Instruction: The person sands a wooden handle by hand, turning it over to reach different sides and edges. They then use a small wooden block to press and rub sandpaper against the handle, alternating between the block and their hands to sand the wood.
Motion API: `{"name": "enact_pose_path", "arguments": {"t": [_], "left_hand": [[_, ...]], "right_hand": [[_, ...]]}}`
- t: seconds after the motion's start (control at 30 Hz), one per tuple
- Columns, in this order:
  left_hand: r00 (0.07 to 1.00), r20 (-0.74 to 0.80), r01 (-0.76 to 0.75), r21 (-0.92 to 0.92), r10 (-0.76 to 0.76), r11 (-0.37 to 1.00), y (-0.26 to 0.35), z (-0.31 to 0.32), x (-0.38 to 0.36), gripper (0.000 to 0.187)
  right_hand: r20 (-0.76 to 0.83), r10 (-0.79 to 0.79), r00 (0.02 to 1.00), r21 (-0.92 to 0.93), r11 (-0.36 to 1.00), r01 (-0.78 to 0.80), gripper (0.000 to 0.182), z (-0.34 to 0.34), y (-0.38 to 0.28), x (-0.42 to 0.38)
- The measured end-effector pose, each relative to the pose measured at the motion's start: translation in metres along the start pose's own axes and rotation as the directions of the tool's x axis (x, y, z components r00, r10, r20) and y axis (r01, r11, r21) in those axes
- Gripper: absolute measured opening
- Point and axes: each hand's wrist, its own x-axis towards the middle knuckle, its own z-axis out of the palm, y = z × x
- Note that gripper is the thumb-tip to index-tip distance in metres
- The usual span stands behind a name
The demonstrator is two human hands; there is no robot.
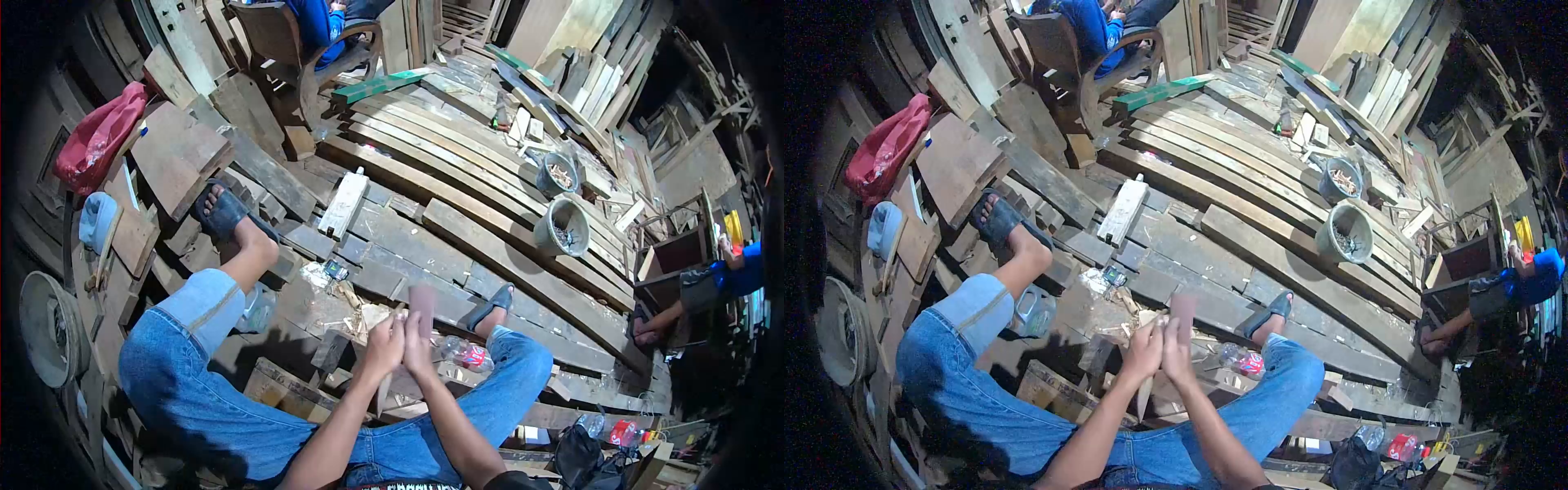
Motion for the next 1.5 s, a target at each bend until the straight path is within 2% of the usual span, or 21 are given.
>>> {"name": "enact_pose_path", "arguments": {"t": [0.03, 0.17, 0.23, 0.3, 0.4, 0.5, 0.57, 0.7, 0.73, 0.83, 0.87, 0.93, 1.03, 1.07, 1.17, 1.2, 1.23, 1.33, 1.43, 1.47, 1.5], "left_hand": [[0.999, -0.028, 0.016, 0.006, -0.016, 1.000, 0.000, -0.005, 0.004, 0.045], [0.999, 0.000, 0.036, -0.090, -0.037, 0.995, 0.010, -0.021, 0.006, 0.045], [0.998, 0.031, 0.048, -0.080, -0.046, 0.996, 0.015, -0.012, 0.001, 0.045], [0.999, 0.033, 0.040, -0.049, -0.039, 0.998, 0.021, -0.014, -0.001, 0.045], [0.996, 0.055, 0.069, -0.098, -0.064, 0.993, 0.021, -0.032, 0.009, 0.044], [0.971, 0.107, 0.211, 0.014, -0.212, 0.977, 0.032, -0.034, 0.002, 0.043], [0.997, 0.080, 0.018, 0.007, -0.018, 1.000, 0.019, -0.018, -0.001, 0.047], [0.979, 0.123, 0.181, -0.150, -0.164, 0.972, 0.006, -0.026, 0.006, 0.046], [0.998, 0.043, 0.062, -0.150, -0.056, 0.987, 0.001, -0.025, 0.008, 0.046], [0.973, 0.148, 0.187, -0.058, -0.177, 0.981, 0.017, -0.024, 0.000, 0.046], [0.969, 0.158, 0.176, 0.098, -0.190, 0.979, 0.028, -0.022, -0.003, 0.044], [0.984, 0.130, 0.118, 0.027, -0.121, 0.993, 0.025, -0.017, -0.004, 0.043], [0.997, 0.079, -0.010, -0.093, 0.017, 0.996, 0.017, -0.030, 0.009, 0.044], [0.988, 0.080, 0.137, -0.046, -0.133, 0.990, 0.015, -0.031, 0.008, 0.044], [0.969, 0.131, 0.178, 0.212, -0.209, 0.961, 0.026, -0.028, 0.000, 0.043], [0.990, 0.097, 0.090, 0.105, -0.100, 0.990, 0.008, -0.015, -0.002, 0.043], [0.987, 0.105, 0.109, 0.109, -0.120, 0.988, 0.013, -0.014, -0.003, 0.044], [0.989, 0.051, 0.138, 0.072, -0.142, 0.988, 0.019, -0.023, 0.002, 0.047], [0.979, 0.111, 0.167, 0.026, -0.169, 0.986, 0.025, -0.022, 0.000, 0.044], [0.997, 0.057, 0.053, 0.085, -0.058, 0.995, 0.030, -0.015, -0.008, 0.044], [0.996, 0.082, 0.022, 0.061, -0.027, 0.998, 0.024, -0.009, -0.008, 0.043]], "right_hand": [[-0.004, -0.175, 0.985, -0.062, 0.983, 0.174, 0.058, 0.005, 0.005, -0.007], [0.108, -0.220, 0.970, 0.007, 0.975, 0.220, 0.061, 0.011, 0.016, -0.020], [0.192, 0.162, 0.968, -0.008, 0.987, -0.163, 0.062, -0.007, -0.013, -0.002], [0.123, 0.128, 0.984, -0.117, 0.987, -0.114, 0.060, -0.005, -0.034, -0.013], [0.128, -0.225, 0.966, -0.102, 0.966, 0.238, 0.061, 0.019, 0.016, -0.029], [0.148, -0.064, 0.987, -0.059, 0.996, 0.073, 0.065, 0.011, 0.006, -0.021], [0.097, 0.039, 0.994, 0.026, 0.999, -0.042, 0.067, 0.003, -0.019, -0.009], [0.026, -0.035, 0.999, -0.107, 0.994, 0.038, 0.069, 0.007, -0.004, -0.005], [0.013, -0.032, 0.999, -0.113, 0.993, 0.033, 0.071, 0.008, 0.000, -0.003], [-0.021, -0.009, 1.000, -0.130, 0.991, 0.006, 0.075, 0.012, 0.010, -0.005], [0.042, 0.157, 0.987, -0.100, 0.983, -0.152, 0.077, 0.003, 0.004, 0.000], [0.095, 0.317, 0.944, -0.075, 0.947, -0.311, 0.080, -0.001, -0.002, 0.000], [-0.035, -0.040, 0.999, -0.108, 0.994, 0.036, 0.081, 0.023, 0.024, -0.014], [-0.041, -0.036, 0.999, -0.108, 0.994, 0.031, 0.082, 0.022, 0.027, -0.012], [0.005, 0.292, 0.956, -0.109, 0.951, -0.290, 0.083, 0.008, -0.012, -0.009], [0.002, 0.405, 0.914, 0.065, 0.912, -0.404, 0.095, 0.007, -0.037, -0.016], [-0.067, 0.175, 0.982, -0.010, 0.984, -0.176, 0.095, 0.009, -0.020, -0.014], [-0.080, 0.206, 0.975, -0.087, 0.973, -0.213, 0.086, 0.012, 0.033, -0.004], [-0.142, 0.037, 0.989, 0.196, 0.981, -0.009, 0.091, 0.014, 0.015, -0.011], [0.006, 0.301, 0.954, -0.026, 0.953, -0.300, 0.078, -0.013, 0.031, 0.010], [0.075, 0.394, 0.916, -0.019, 0.919, -0.394, 0.073, -0.017, -0.027, -0.005]]}}
